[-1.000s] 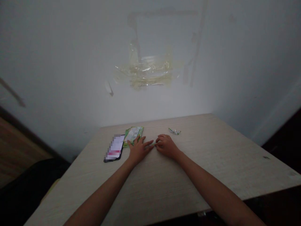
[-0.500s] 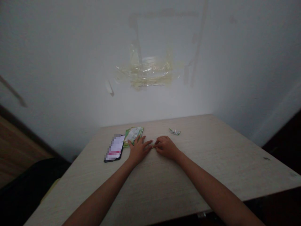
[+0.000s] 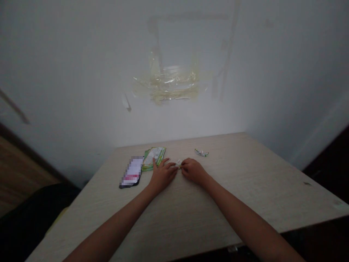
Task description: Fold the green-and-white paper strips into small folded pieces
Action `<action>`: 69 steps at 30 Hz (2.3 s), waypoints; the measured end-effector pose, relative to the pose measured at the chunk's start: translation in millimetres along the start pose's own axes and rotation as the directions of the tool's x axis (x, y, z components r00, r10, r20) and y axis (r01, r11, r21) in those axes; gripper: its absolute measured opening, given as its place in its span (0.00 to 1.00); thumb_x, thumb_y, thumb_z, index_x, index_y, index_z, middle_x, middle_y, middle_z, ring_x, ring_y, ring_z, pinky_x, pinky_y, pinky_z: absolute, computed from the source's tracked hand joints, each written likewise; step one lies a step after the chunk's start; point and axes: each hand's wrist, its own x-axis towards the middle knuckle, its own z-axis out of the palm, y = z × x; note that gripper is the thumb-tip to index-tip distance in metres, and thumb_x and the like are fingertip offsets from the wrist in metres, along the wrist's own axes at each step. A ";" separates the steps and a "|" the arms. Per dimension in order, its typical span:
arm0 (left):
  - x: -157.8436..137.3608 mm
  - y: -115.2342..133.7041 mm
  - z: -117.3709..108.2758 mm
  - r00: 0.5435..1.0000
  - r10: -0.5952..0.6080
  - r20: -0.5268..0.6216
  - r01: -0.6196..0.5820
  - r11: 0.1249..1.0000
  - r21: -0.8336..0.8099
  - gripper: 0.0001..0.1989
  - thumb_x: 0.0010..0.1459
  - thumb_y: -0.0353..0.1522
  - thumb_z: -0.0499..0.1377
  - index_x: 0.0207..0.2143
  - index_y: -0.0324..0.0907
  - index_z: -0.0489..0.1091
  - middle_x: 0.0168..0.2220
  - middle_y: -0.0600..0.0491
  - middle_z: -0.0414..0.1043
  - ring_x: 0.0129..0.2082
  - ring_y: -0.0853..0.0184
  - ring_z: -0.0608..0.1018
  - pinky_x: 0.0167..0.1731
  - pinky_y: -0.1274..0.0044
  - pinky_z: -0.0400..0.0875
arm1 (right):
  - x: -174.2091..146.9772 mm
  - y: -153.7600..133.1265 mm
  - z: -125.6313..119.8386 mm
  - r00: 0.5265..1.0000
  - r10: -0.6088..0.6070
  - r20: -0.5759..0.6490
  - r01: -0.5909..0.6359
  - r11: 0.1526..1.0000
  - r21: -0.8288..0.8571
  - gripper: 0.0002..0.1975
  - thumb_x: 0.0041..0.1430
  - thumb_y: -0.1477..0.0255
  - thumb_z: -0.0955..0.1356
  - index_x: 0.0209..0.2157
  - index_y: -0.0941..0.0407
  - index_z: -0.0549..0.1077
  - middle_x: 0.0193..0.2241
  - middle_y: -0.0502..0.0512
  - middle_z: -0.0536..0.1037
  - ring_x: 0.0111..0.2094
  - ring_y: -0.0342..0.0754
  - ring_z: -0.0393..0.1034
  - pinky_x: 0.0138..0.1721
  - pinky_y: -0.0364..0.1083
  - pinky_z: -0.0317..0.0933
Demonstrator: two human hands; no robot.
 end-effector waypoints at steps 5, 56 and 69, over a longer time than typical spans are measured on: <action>-1.3 3.9 -3.9 0.999 -0.034 0.003 0.034 0.999 0.016 0.14 0.62 0.39 0.54 0.48 0.64 0.73 0.52 0.57 0.74 0.62 0.53 0.62 0.59 0.40 0.25 | -0.7 -2.0 0.5 0.999 0.027 0.042 -0.023 0.996 -0.081 0.11 0.59 0.74 0.67 0.41 0.53 0.80 0.38 0.57 0.79 0.40 0.49 0.72 0.44 0.47 0.64; -1.7 -11.3 4.9 0.993 -0.100 -0.059 0.098 0.995 -0.029 0.09 0.60 0.40 0.58 0.40 0.59 0.78 0.55 0.56 0.70 0.62 0.52 0.62 0.59 0.38 0.30 | 3.7 -6.0 2.1 0.991 0.086 0.107 -0.081 0.995 -0.058 0.13 0.64 0.72 0.64 0.45 0.54 0.79 0.45 0.57 0.79 0.45 0.50 0.71 0.51 0.48 0.62; 4.9 -10.6 1.9 0.992 -0.099 -0.079 0.106 0.989 0.098 0.12 0.60 0.44 0.55 0.44 0.62 0.76 0.59 0.54 0.66 0.62 0.49 0.60 0.57 0.38 0.28 | 5.8 -9.7 0.5 0.985 0.104 0.141 -0.088 0.989 -0.119 0.13 0.63 0.72 0.64 0.43 0.54 0.80 0.46 0.58 0.78 0.46 0.49 0.71 0.51 0.47 0.62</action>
